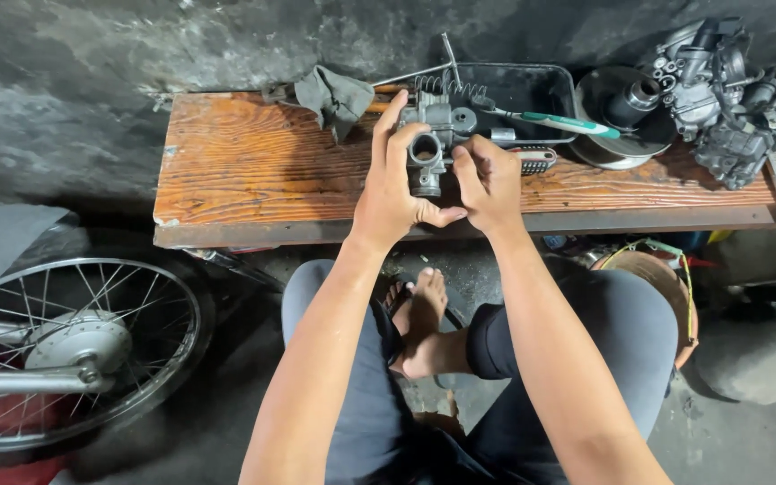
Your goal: The person disassembles a carburetor, removes a spring and a small cylindrical part, and cleans them with a cloth and toothbrush. The person then reassembles the parts into the carburetor body.
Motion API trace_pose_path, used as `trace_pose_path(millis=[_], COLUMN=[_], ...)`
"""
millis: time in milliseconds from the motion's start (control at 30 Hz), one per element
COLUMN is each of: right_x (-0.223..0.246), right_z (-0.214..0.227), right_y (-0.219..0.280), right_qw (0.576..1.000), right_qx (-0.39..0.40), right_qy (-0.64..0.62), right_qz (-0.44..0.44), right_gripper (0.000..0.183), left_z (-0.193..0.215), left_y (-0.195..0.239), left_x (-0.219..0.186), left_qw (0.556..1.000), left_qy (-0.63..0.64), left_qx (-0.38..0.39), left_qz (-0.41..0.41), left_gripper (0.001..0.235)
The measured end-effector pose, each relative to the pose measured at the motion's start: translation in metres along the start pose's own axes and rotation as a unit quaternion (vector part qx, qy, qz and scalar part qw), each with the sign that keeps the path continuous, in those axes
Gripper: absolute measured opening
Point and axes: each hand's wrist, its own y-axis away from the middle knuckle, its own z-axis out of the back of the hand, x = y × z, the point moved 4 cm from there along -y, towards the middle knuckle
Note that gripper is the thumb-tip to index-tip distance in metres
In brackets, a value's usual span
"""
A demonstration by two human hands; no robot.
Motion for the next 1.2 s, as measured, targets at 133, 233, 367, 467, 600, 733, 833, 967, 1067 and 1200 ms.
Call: trace_pose_path(millis=[133,233,367,467,600,733,833,967,1067,1200], right_x=[-0.003,0.0,0.006,0.008,-0.002,-0.001,0.004,0.005,0.0,0.0], right_z=[-0.001,-0.001,-0.002,0.0,-0.002,-0.002,-0.001,0.002,0.001,0.002], right_y=[0.0,-0.003,-0.003,-0.003,-0.001,-0.002,-0.004,-0.005,0.0,-0.002], right_qw=[1.0,0.998,0.999,0.999,0.997,0.997,0.999,0.999,0.998,0.998], right_qx=[0.005,0.018,0.024,0.026,0.046,0.041,0.028,0.022,0.023,0.027], right_qy=[-0.008,-0.026,-0.012,-0.024,-0.026,-0.036,-0.026,-0.028,-0.021,-0.012], right_qz=[-0.021,-0.048,-0.026,-0.025,-0.051,-0.061,-0.035,-0.041,-0.052,-0.062], right_gripper=[0.031,0.034,0.029,0.027,0.04,0.042,0.034,0.022,0.027,0.034], left_z=[0.004,0.004,0.006,0.004,0.006,0.002,0.003,0.004,0.004,0.007], left_y=[-0.002,-0.002,-0.001,-0.002,-0.002,-0.002,-0.003,-0.006,-0.003,-0.004], left_x=[-0.002,-0.002,-0.004,-0.006,-0.009,-0.003,-0.008,-0.013,-0.014,-0.013], left_qw=[1.0,1.0,1.0,1.0,1.0,1.0,0.999,0.999,0.999,0.999], left_qy=[0.006,0.003,0.002,-0.005,-0.009,-0.014,-0.029,-0.038,-0.037,-0.035], left_qx=[-0.001,0.002,0.001,-0.002,-0.003,-0.007,-0.013,-0.005,0.0,-0.002], left_qz=[-0.004,0.011,0.002,-0.004,-0.007,-0.002,-0.012,-0.019,-0.016,-0.013], left_gripper=[0.105,0.104,0.101,0.101,0.098,0.101,0.099,0.097,0.098,0.098])
